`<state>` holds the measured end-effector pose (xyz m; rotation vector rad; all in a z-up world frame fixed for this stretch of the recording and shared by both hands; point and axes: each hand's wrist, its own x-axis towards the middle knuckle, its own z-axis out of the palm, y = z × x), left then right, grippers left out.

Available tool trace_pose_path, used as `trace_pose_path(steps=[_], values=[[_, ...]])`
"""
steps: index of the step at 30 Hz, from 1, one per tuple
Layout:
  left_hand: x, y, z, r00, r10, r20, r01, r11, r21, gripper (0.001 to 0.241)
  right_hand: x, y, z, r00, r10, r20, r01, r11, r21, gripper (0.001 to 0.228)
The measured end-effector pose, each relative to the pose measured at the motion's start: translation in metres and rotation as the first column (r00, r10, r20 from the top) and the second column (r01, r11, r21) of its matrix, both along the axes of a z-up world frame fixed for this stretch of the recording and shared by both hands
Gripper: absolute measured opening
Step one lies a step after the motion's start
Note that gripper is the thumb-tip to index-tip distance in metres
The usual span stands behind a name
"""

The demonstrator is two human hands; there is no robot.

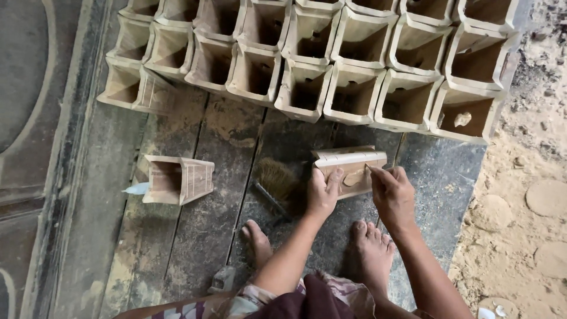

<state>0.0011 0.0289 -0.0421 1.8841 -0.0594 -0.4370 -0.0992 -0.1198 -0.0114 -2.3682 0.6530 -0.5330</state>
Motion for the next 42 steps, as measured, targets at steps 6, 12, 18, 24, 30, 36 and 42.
trace_pose_path(steps=[6, 12, 18, 24, 30, 36, 42], values=[[0.001, 0.001, 0.003, 1.0, 0.006, -0.001, -0.006, 1.0, -0.01, 0.048, 0.017, 0.007, 0.038, 0.986, 0.09, -0.141, -0.109, 0.985, -0.133, 0.016], [0.003, 0.0, 0.009, 0.999, 0.013, -0.037, -0.013, 1.0, -0.006, 0.048, 0.017, 0.007, 0.034, 0.994, 0.077, -0.081, -0.086, 0.99, -0.115, 0.018], [0.009, -0.002, 0.022, 0.998, 0.022, -0.06, -0.024, 0.999, -0.029, 0.045, 0.017, 0.005, 0.028, 0.996, 0.071, -0.049, -0.076, 0.992, -0.105, 0.019], [0.005, 0.0, 0.01, 0.997, 0.035, -0.07, -0.035, 0.999, -0.006, 0.05, 0.015, 0.0, 0.018, 0.986, 0.107, -0.129, -0.126, 0.98, -0.152, 0.019], [0.005, -0.005, 0.017, 0.997, 0.058, -0.058, -0.057, 0.998, 0.021, 0.046, 0.0, -0.001, -0.001, 0.906, 0.142, -0.398, -0.265, 0.925, -0.274, 0.028], [0.013, -0.006, 0.028, 0.995, 0.079, -0.062, -0.08, 0.997, -0.006, 0.045, -0.066, 0.013, -0.026, 0.75, 0.207, -0.628, -0.33, 0.94, -0.085, 0.028], [0.016, -0.003, 0.04, 0.973, 0.092, -0.211, -0.133, 0.973, -0.187, 0.053, -0.063, -0.004, -0.013, 0.952, 0.054, -0.302, -0.088, 0.991, -0.098, 0.01]])
